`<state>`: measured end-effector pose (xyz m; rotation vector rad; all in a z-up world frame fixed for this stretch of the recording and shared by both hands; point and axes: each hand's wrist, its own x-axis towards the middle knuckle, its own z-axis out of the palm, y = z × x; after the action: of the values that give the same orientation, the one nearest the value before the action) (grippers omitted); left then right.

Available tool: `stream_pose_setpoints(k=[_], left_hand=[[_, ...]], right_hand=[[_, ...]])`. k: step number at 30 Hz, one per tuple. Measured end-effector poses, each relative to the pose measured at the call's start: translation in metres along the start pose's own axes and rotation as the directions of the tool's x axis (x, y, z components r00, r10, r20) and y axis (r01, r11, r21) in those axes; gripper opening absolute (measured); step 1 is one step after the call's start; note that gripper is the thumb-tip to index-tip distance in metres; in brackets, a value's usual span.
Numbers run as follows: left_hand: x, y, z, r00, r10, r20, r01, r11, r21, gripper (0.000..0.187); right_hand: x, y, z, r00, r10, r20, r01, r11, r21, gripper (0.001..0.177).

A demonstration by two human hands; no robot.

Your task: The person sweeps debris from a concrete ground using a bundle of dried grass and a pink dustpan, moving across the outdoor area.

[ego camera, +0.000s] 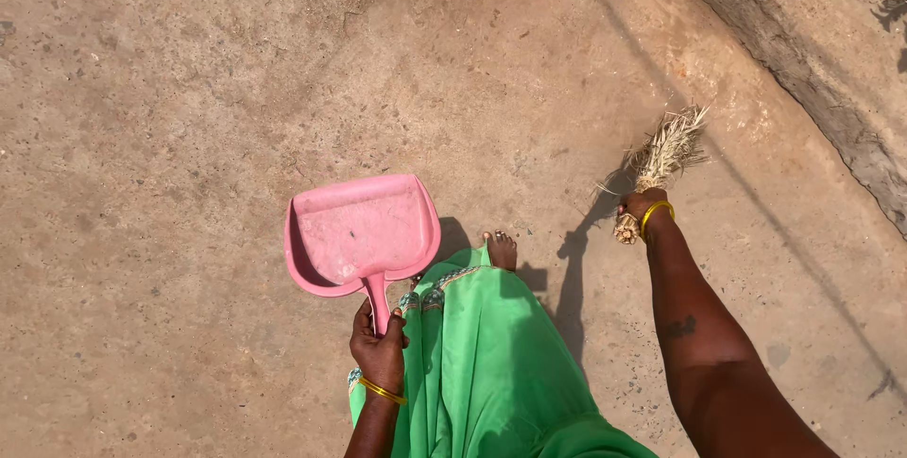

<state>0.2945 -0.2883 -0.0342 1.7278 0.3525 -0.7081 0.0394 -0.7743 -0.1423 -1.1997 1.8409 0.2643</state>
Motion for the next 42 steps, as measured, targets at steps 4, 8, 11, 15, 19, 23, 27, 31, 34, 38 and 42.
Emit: stream_pose_setpoints(k=[4,8,11,15,19,23,27,31,34,38,42], left_hand=[[-0.011,-0.014,0.012,0.994,-0.028,-0.109,0.025,0.999,-0.030,0.054],[-0.017,-0.007,0.036,0.980,-0.048,-0.194,0.028,0.994,-0.108,0.053],[-0.013,0.005,0.060,0.973,-0.035,-0.229,0.002,0.989,-0.146,0.050],[-0.007,0.019,0.090,0.979,-0.037,-0.201,0.004,0.987,-0.162,0.049],[-0.007,0.026,0.119,0.985,-0.023,-0.172,-0.009,0.982,-0.187,0.048],[-0.009,0.022,0.139,0.992,-0.046,-0.120,0.024,0.984,-0.175,0.054],[-0.003,0.014,0.157,0.990,-0.101,-0.098,0.086,0.986,-0.145,0.053],[0.004,0.002,0.163,0.989,-0.109,-0.095,0.100,0.990,-0.096,0.053],[0.008,-0.008,0.159,0.986,-0.128,-0.104,0.120,0.990,-0.077,0.052],[0.010,-0.024,0.149,0.971,-0.184,-0.154,0.163,0.977,-0.134,0.060],[0.010,-0.036,0.146,0.964,-0.189,-0.187,0.171,0.979,-0.107,0.057]], right_hand=[[-0.039,-0.061,0.163,0.956,-0.282,0.080,0.279,0.794,-0.539,0.080],[-0.147,-0.091,0.222,0.801,-0.279,0.530,0.598,0.331,-0.730,0.101],[-0.167,-0.139,0.221,0.564,-0.290,0.773,0.822,0.103,-0.560,0.084],[-0.169,-0.163,0.180,0.318,-0.385,0.866,0.947,0.100,-0.304,0.070],[-0.156,-0.082,0.101,0.610,-0.332,0.719,0.783,0.388,-0.485,0.083],[-0.120,0.033,0.002,0.862,-0.409,0.301,0.508,0.682,-0.526,0.094],[-0.056,0.081,-0.066,0.991,-0.023,-0.132,-0.011,0.968,-0.252,0.076],[0.091,0.036,-0.147,0.942,0.329,-0.074,-0.335,0.936,-0.111,0.028],[0.156,-0.028,-0.175,0.873,0.422,0.244,-0.482,0.669,0.566,0.025],[0.192,-0.186,-0.075,0.954,0.152,0.259,-0.047,0.928,-0.371,0.021],[0.127,-0.276,0.102,0.926,-0.325,0.194,0.351,0.542,-0.764,0.057]])
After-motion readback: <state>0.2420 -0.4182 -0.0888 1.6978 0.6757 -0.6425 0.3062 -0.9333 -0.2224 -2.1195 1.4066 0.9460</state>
